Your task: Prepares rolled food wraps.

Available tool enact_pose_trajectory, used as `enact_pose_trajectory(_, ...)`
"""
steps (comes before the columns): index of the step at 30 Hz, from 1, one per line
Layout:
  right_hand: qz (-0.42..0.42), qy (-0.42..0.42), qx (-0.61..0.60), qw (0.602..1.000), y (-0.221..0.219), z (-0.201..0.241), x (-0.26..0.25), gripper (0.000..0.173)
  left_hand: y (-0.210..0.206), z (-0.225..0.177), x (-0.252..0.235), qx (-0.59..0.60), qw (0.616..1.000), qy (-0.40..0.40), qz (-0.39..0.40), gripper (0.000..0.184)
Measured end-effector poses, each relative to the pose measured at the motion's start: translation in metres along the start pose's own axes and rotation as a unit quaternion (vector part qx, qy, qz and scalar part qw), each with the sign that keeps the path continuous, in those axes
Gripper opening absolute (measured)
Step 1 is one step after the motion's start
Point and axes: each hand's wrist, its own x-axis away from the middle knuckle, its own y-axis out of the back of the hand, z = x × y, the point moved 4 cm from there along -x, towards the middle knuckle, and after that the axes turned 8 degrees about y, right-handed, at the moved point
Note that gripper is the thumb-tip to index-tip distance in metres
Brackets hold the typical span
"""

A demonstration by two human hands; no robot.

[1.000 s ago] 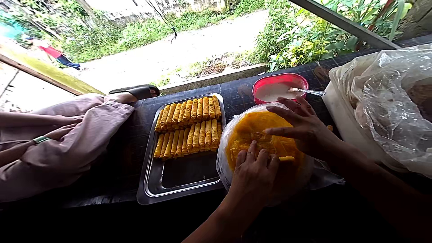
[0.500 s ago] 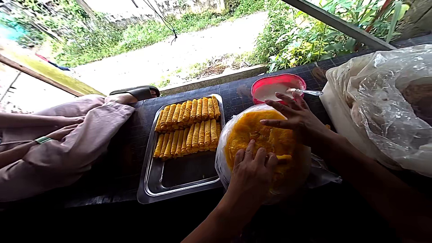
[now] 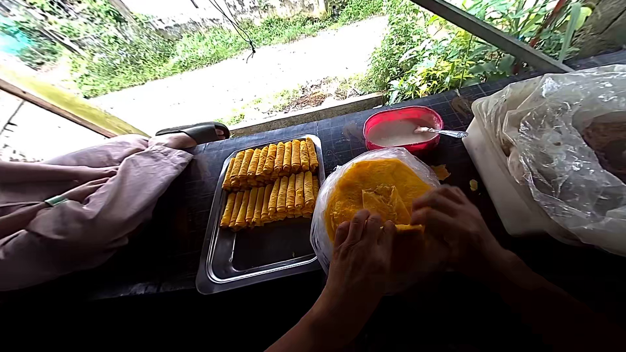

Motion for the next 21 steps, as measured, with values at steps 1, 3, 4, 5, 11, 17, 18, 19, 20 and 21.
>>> enact_pose_trajectory(1, 0.004, 0.002, 0.002, 1.000, -0.003, 0.013, 0.006, 0.018, 0.001, 0.000, 0.000, 0.002, 1.000, 0.005, 0.001, 0.031)
enact_pose_trajectory(3, 0.006, 0.013, 0.028, 0.999, -0.010, 0.024, 0.016, 0.018, 0.001, 0.002, -0.001, 0.011, 1.000, 0.004, 0.003, 0.032)
enact_pose_trajectory(4, 0.004, 0.017, 0.041, 0.999, -0.012, 0.025, 0.019, 0.018, 0.001, 0.004, -0.002, 0.019, 1.000, 0.001, 0.006, 0.029)
enact_pose_trajectory(5, 0.004, 0.017, 0.050, 0.999, -0.013, 0.024, 0.019, 0.019, 0.002, 0.006, -0.005, 0.028, 1.000, 0.000, 0.011, 0.023)
enact_pose_trajectory(11, -0.009, -0.023, 0.008, 1.000, -0.013, 0.008, 0.009, 0.022, -0.001, 0.025, -0.020, 0.084, 0.996, 0.009, 0.037, 0.019)
enact_pose_trajectory(17, -0.003, -0.113, -0.065, 0.991, -0.020, -0.011, 0.002, 0.022, -0.012, 0.036, -0.028, 0.089, 0.995, 0.029, 0.033, 0.020)
enact_pose_trajectory(18, -0.003, -0.120, -0.068, 0.990, -0.021, -0.013, 0.001, 0.022, -0.014, 0.037, -0.030, 0.093, 0.995, 0.025, 0.032, 0.020)
enact_pose_trajectory(19, -0.001, -0.125, -0.070, 0.990, -0.022, -0.015, 0.000, 0.022, -0.016, 0.039, -0.031, 0.096, 0.995, 0.018, 0.027, 0.019)
enact_pose_trajectory(20, 0.002, -0.126, -0.069, 0.990, -0.022, -0.016, -0.002, 0.022, -0.017, 0.040, -0.032, 0.100, 0.995, 0.010, 0.019, 0.017)
enact_pose_trajectory(21, 0.001, -0.121, -0.064, 0.991, -0.023, -0.015, -0.002, 0.021, -0.016, 0.040, -0.033, 0.103, 0.995, 0.002, 0.010, 0.016)
